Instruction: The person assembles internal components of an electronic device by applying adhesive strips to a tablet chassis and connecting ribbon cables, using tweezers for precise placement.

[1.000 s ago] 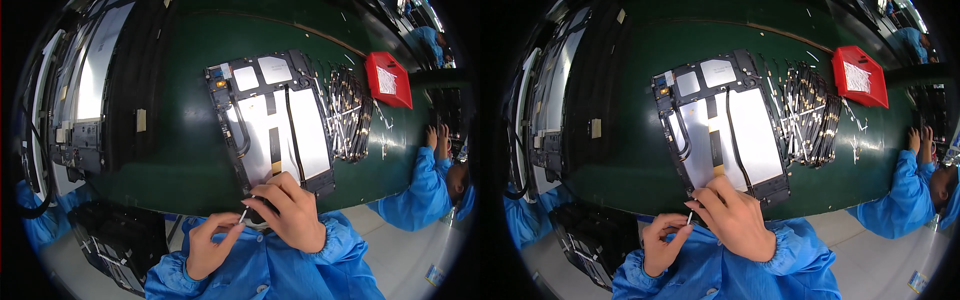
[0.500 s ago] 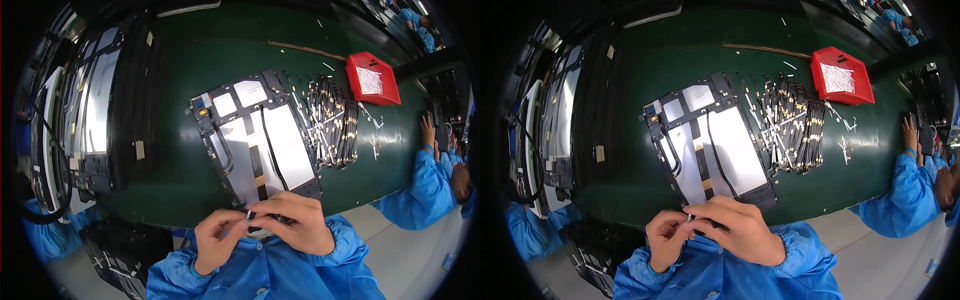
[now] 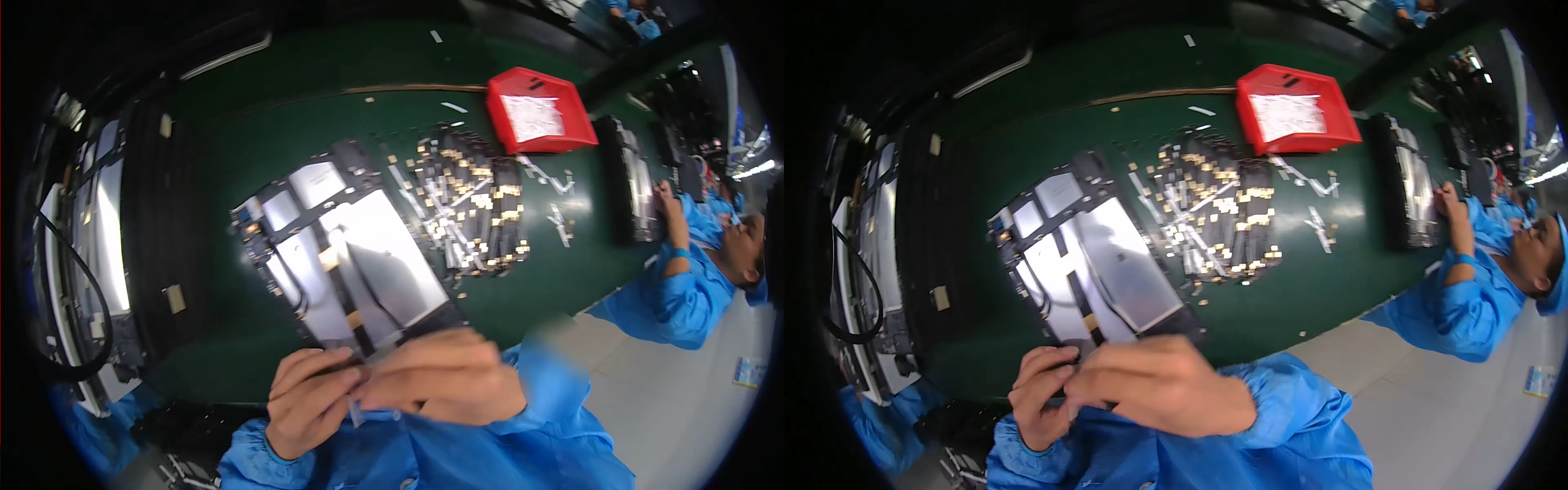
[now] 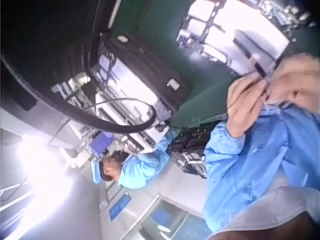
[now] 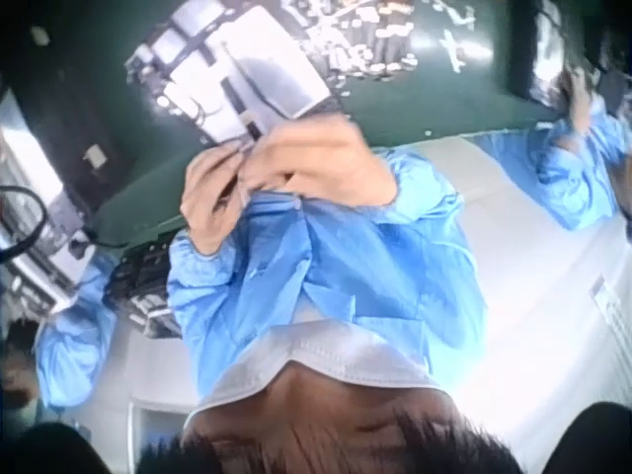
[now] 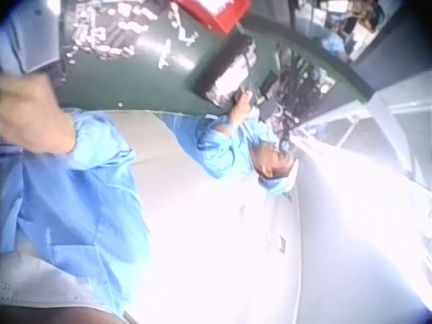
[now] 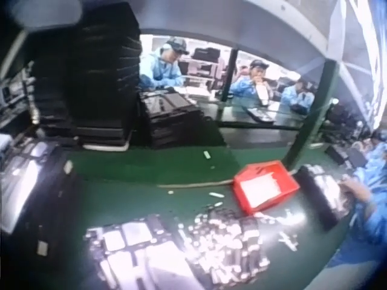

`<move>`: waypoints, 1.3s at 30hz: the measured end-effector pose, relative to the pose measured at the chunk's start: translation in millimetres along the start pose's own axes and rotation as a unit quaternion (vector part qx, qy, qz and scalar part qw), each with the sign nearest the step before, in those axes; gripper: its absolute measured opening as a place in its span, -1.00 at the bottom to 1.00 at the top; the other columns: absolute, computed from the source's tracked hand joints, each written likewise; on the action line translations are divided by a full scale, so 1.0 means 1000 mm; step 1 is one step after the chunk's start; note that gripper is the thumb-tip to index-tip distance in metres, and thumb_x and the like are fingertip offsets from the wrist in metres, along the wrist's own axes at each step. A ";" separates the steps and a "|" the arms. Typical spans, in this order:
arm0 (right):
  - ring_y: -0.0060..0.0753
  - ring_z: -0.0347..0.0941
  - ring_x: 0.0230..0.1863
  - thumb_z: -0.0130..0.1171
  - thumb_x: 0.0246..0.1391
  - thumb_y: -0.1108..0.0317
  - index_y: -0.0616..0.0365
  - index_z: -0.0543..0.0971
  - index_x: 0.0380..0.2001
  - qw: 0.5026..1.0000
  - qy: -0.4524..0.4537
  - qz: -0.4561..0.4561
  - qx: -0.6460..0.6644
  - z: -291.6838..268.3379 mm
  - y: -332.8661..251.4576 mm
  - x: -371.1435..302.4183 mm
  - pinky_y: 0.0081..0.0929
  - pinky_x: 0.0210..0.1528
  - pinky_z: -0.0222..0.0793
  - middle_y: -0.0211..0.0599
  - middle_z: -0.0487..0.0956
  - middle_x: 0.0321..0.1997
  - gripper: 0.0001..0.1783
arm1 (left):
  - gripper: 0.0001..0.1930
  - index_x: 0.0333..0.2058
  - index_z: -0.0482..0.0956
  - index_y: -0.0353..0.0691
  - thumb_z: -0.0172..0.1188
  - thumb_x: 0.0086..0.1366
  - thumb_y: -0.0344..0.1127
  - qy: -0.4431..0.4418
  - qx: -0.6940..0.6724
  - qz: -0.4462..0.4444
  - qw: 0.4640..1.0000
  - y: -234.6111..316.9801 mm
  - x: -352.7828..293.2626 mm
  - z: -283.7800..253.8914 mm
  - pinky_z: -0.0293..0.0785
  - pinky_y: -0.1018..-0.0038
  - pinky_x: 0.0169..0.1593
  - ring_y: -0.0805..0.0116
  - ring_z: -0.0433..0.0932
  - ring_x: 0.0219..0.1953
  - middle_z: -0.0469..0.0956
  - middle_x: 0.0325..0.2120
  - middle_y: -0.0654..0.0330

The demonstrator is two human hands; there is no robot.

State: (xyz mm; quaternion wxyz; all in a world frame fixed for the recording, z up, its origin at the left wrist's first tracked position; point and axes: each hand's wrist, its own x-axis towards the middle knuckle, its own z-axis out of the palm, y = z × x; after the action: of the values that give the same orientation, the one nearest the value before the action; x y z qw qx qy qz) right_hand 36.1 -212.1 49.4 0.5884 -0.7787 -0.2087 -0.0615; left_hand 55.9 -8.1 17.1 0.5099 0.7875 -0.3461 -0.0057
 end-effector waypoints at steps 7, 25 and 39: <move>-0.62 0.44 -0.51 0.24 -0.02 0.40 0.30 0.61 -0.38 0.840 0.351 0.110 -0.399 -0.188 0.034 0.037 -0.66 -0.44 0.30 -0.30 0.59 -0.51 -0.83 | -0.83 -0.42 0.61 -0.25 0.30 -0.07 -0.55 0.021 -0.014 -0.044 0.999 -0.003 0.003 0.008 0.38 0.25 0.03 0.25 0.59 -0.19 0.65 -0.45 0.20; -0.29 0.41 -0.28 0.09 -0.14 0.72 0.22 0.55 -0.21 0.982 0.005 0.094 -0.164 -0.034 0.009 0.005 -0.44 -0.28 0.36 -0.17 0.44 -0.30 -0.65 | -0.81 -0.52 0.65 -0.17 0.43 -0.22 -0.41 0.138 -0.097 -0.075 0.983 -0.062 0.016 -0.005 0.23 0.19 0.13 0.01 0.31 0.10 0.49 -0.08 0.02; -0.38 0.34 -0.34 0.33 -0.32 0.46 0.09 0.62 -0.37 0.953 -0.097 -0.010 -0.287 0.035 0.034 -0.010 -0.53 -0.31 0.30 -0.38 0.49 -0.32 -0.71 | -0.80 -0.50 0.64 -0.16 0.42 -0.19 -0.49 0.134 -0.105 -0.106 0.980 -0.063 0.019 -0.004 0.37 0.32 0.03 0.13 0.40 0.03 0.54 -0.16 0.15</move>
State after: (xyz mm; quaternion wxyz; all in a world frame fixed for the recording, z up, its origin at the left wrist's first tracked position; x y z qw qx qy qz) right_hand 35.5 -189.4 5.2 0.3163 -0.9148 -0.2462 -0.0490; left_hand 105.5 0.0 -25.7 0.6279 0.7555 -0.1869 0.0095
